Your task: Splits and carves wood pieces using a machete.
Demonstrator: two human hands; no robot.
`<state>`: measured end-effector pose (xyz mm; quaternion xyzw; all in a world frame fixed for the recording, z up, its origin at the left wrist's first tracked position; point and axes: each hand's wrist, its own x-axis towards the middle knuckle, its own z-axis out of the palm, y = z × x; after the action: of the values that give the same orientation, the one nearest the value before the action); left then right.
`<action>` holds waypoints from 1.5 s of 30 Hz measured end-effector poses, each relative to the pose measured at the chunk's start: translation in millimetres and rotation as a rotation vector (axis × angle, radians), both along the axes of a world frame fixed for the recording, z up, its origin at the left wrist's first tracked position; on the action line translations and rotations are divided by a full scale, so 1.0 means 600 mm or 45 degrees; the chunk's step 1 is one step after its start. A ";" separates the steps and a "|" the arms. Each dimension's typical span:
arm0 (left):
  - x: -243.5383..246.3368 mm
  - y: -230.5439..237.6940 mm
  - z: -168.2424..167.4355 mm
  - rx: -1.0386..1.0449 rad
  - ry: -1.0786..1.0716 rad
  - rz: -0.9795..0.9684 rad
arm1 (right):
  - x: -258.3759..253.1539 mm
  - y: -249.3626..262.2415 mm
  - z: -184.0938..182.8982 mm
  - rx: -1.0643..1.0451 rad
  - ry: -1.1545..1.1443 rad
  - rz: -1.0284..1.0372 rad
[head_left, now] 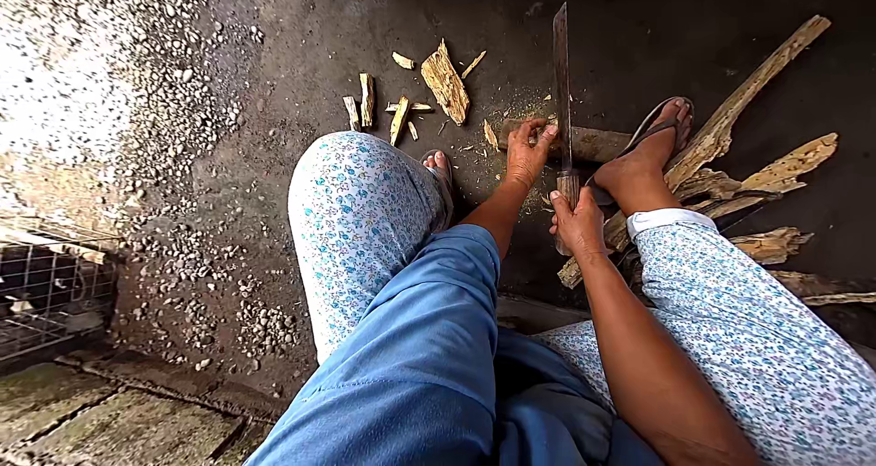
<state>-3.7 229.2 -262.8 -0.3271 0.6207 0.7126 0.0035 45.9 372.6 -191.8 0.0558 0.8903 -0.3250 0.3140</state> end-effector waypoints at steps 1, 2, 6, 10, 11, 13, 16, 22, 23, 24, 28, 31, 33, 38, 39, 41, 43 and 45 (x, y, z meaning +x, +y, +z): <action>-0.001 0.003 -0.001 -0.019 -0.011 0.004 | 0.000 0.001 0.000 0.001 -0.004 -0.002; -0.003 0.004 0.000 -0.047 -0.022 -0.002 | 0.000 0.002 0.001 -0.001 -0.007 -0.004; -0.009 0.004 0.009 -0.169 -0.043 -0.044 | 0.003 0.010 -0.001 -0.027 0.065 -0.028; -0.010 -0.002 0.003 -0.120 -0.045 0.028 | 0.017 0.012 0.011 -0.048 0.243 -0.066; -0.010 -0.003 0.001 -0.118 -0.037 0.032 | 0.018 0.012 0.014 -0.044 0.261 -0.066; -0.012 -0.003 -0.001 -0.114 -0.025 0.024 | 0.018 0.014 0.013 -0.007 0.248 -0.044; -0.014 -0.002 0.002 -0.102 -0.015 0.029 | 0.018 0.012 0.005 0.123 0.148 0.058; -0.015 -0.002 -0.001 -0.106 0.015 0.032 | 0.018 0.014 0.004 0.040 0.066 0.011; -0.016 -0.002 0.000 -0.106 0.015 0.036 | 0.019 0.014 0.005 0.010 0.062 -0.004; -0.016 -0.003 0.001 -0.101 0.009 0.033 | 0.021 0.014 0.006 -0.003 0.086 -0.012; -0.015 -0.006 0.001 -0.092 0.011 0.006 | 0.026 0.009 0.027 -0.101 0.396 -0.016; -0.016 -0.006 0.000 -0.088 0.038 0.010 | 0.018 0.002 0.042 -0.240 0.721 -0.032; -0.016 -0.007 -0.002 -0.086 0.052 0.019 | 0.019 0.003 0.035 -0.217 0.789 -0.020; -0.018 -0.008 -0.003 -0.157 0.032 -0.015 | -0.002 0.009 0.009 0.205 0.108 0.189; -0.021 -0.011 0.000 -0.177 0.009 -0.021 | -0.009 0.007 0.009 0.216 0.078 0.203; -0.017 -0.020 0.007 -0.209 -0.048 -0.067 | -0.009 0.007 0.010 0.204 0.065 0.191; -0.017 -0.030 0.021 -0.204 -0.089 -0.085 | -0.010 0.010 0.013 0.156 0.049 0.130; -0.022 -0.054 0.048 -0.246 -0.110 0.040 | -0.012 0.011 0.032 0.040 0.071 0.027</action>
<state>-17.2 197.0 -233.9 -0.3661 0.6806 0.6346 -0.0122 38.9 379.4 -172.7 0.0422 0.9042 -0.3092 0.2915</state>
